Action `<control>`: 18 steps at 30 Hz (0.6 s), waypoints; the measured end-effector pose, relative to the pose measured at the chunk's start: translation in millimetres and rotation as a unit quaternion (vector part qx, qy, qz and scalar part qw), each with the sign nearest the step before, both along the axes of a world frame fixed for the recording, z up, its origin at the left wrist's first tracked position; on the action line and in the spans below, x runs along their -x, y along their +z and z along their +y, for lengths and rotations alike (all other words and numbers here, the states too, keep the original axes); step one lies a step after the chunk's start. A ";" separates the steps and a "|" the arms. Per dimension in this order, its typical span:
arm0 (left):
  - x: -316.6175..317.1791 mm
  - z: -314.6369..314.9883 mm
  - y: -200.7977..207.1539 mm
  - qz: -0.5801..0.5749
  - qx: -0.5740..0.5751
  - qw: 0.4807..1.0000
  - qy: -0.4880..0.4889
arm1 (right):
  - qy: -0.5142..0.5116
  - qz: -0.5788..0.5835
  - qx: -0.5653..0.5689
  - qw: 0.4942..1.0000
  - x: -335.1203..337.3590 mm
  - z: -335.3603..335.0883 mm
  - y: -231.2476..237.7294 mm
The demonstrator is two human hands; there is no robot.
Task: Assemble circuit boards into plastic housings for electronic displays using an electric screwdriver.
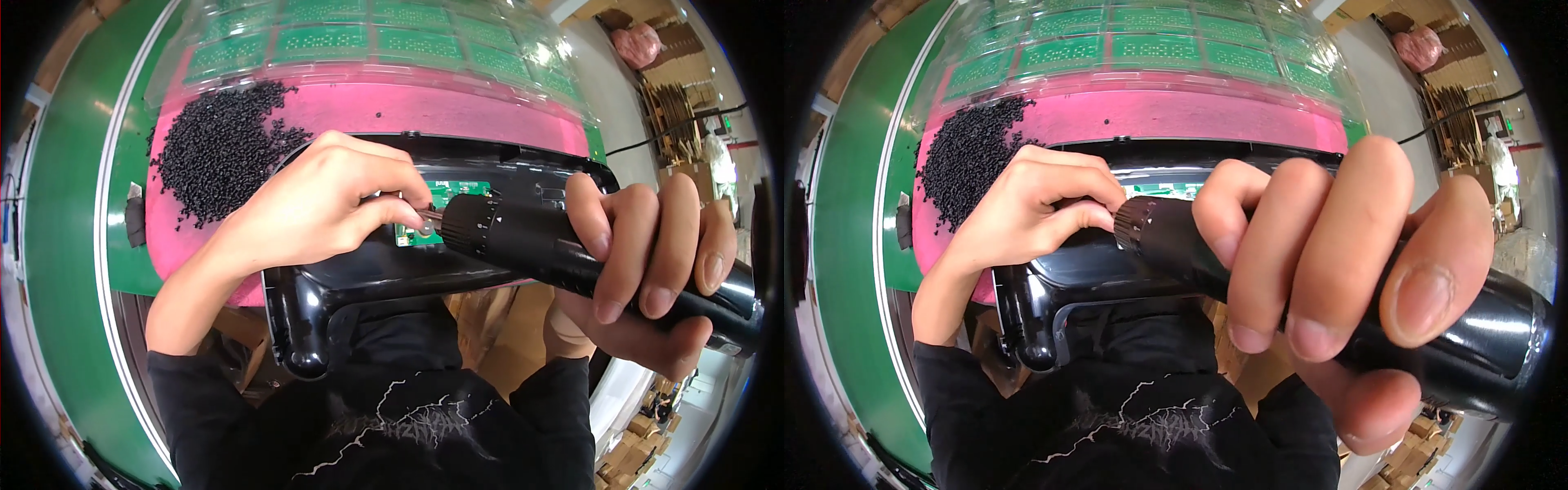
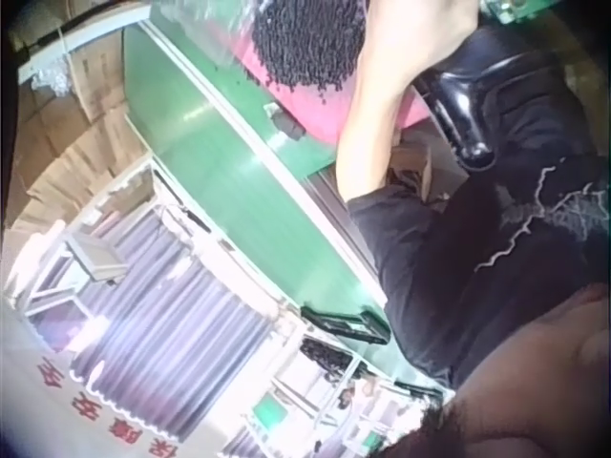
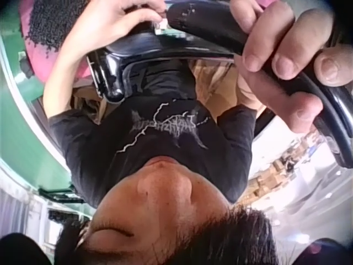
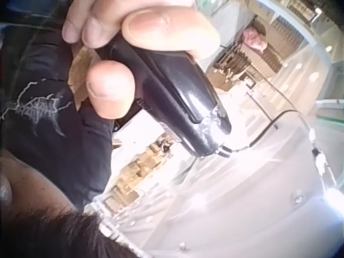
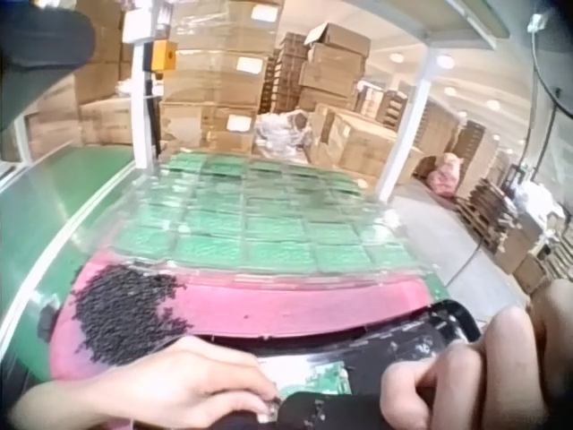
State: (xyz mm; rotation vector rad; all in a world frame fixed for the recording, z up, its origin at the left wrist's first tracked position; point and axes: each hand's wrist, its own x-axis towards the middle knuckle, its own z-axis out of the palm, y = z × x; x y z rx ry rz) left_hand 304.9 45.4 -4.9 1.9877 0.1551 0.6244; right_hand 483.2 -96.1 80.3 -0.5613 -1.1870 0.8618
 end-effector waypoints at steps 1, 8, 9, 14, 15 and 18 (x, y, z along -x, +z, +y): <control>-1.6 -0.1 -0.9 -0.013 -0.019 1.000 0.001 | -0.005 0.001 -0.001 1.000 -4.1 -0.3 0.0; -4.6 -2.8 4.3 -0.018 0.010 1.000 0.002 | -0.026 0.106 -0.038 0.993 -9.0 -3.0 -11.4; -4.9 -0.8 4.5 -0.020 0.004 1.000 0.012 | -0.042 0.049 -0.003 0.998 -15.0 -7.4 -4.7; -0.1 14.8 2.7 -0.042 -0.139 0.985 0.092 | -0.107 -0.120 0.098 0.982 -37.1 -13.4 -12.4; -2.5 13.5 -1.2 -0.067 -0.129 0.981 0.125 | -0.117 -0.112 0.117 0.980 -37.4 -14.6 -13.4; 0.4 8.8 -4.5 -0.102 -0.056 0.977 0.178 | -0.113 -0.103 0.108 0.982 -42.3 -11.2 -16.5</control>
